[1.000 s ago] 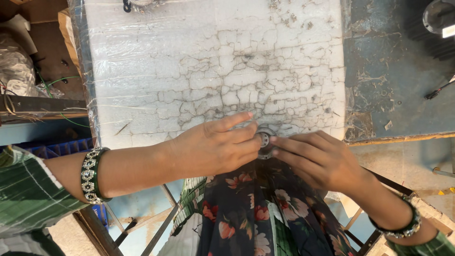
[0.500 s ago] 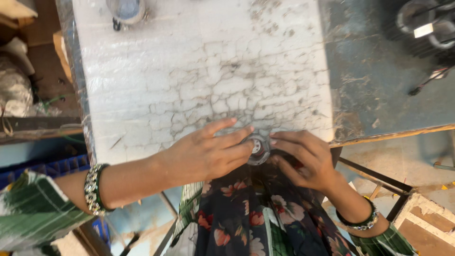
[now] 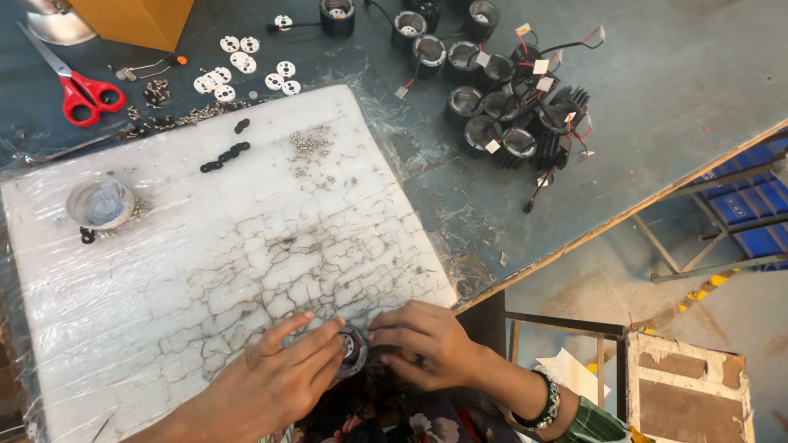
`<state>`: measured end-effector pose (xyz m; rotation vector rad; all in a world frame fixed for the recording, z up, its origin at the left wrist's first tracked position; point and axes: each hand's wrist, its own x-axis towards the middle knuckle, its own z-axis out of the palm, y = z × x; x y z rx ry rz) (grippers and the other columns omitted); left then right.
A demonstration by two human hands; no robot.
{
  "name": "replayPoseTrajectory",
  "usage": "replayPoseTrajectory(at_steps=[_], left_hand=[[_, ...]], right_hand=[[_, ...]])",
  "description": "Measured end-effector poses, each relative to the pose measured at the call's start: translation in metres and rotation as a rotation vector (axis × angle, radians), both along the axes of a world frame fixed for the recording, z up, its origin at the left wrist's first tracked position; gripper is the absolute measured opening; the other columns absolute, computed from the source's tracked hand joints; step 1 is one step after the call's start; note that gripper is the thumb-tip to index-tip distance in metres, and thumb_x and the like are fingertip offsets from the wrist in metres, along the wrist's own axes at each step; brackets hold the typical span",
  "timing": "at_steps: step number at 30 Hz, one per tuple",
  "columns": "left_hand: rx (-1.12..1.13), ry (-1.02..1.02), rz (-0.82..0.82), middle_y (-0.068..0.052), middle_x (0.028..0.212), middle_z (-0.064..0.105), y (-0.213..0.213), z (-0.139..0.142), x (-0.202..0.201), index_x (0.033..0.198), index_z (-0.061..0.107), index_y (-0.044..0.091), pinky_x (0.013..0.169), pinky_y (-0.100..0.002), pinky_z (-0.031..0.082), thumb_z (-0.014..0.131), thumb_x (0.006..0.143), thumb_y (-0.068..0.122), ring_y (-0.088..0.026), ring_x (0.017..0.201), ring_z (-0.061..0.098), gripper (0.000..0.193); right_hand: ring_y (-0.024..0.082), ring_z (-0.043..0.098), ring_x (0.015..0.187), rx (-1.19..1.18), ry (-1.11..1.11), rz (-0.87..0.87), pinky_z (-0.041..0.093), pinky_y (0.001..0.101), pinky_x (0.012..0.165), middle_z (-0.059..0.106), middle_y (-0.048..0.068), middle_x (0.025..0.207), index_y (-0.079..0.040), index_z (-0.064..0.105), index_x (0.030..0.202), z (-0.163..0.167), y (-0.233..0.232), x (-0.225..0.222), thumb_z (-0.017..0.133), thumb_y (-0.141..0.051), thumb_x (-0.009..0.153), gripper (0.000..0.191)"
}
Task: The person assembles small electronic components on a workbench. They insert a white circular part into a black housing, then use a green heat gun to apply heat to the assembly. The person repeats this process with multiple components, handling wires and small parts throughout.
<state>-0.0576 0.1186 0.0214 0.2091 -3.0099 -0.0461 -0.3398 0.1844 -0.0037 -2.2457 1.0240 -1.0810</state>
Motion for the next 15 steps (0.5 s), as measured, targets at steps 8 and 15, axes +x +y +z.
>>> replayPoseTrajectory(at_steps=[8, 15], left_hand=[[-0.029, 0.058, 0.064, -0.013, 0.132, 0.065, 0.013, -0.009, -0.011, 0.119, 0.071, 0.004, 0.120, -0.044, 0.009, 0.051, 0.097, 0.022, -0.019, 0.137, 0.047, 0.035], [-0.133, -0.067, 0.005, -0.017, 0.127, 0.067, 0.009, -0.009, -0.020, 0.116, 0.072, -0.001, 0.121, -0.046, 0.010, 0.050, 0.096, 0.020, -0.025, 0.134, 0.049, 0.036]], right_hand=[[0.029, 0.070, 0.109, -0.034, -0.003, -0.014, 0.056, 0.0397, 0.089, 0.066, 0.012, 0.128, -0.007, 0.064, 0.129, 0.005, 0.011, -0.005, 0.085, -0.033, 0.088, 0.054], [0.031, 0.067, 0.116, -0.040, 0.032, -0.037, 0.056, 0.0421, 0.096, 0.063, 0.012, 0.128, -0.008, 0.061, 0.128, 0.004, 0.000, 0.003, 0.087, -0.037, 0.083, 0.058]])
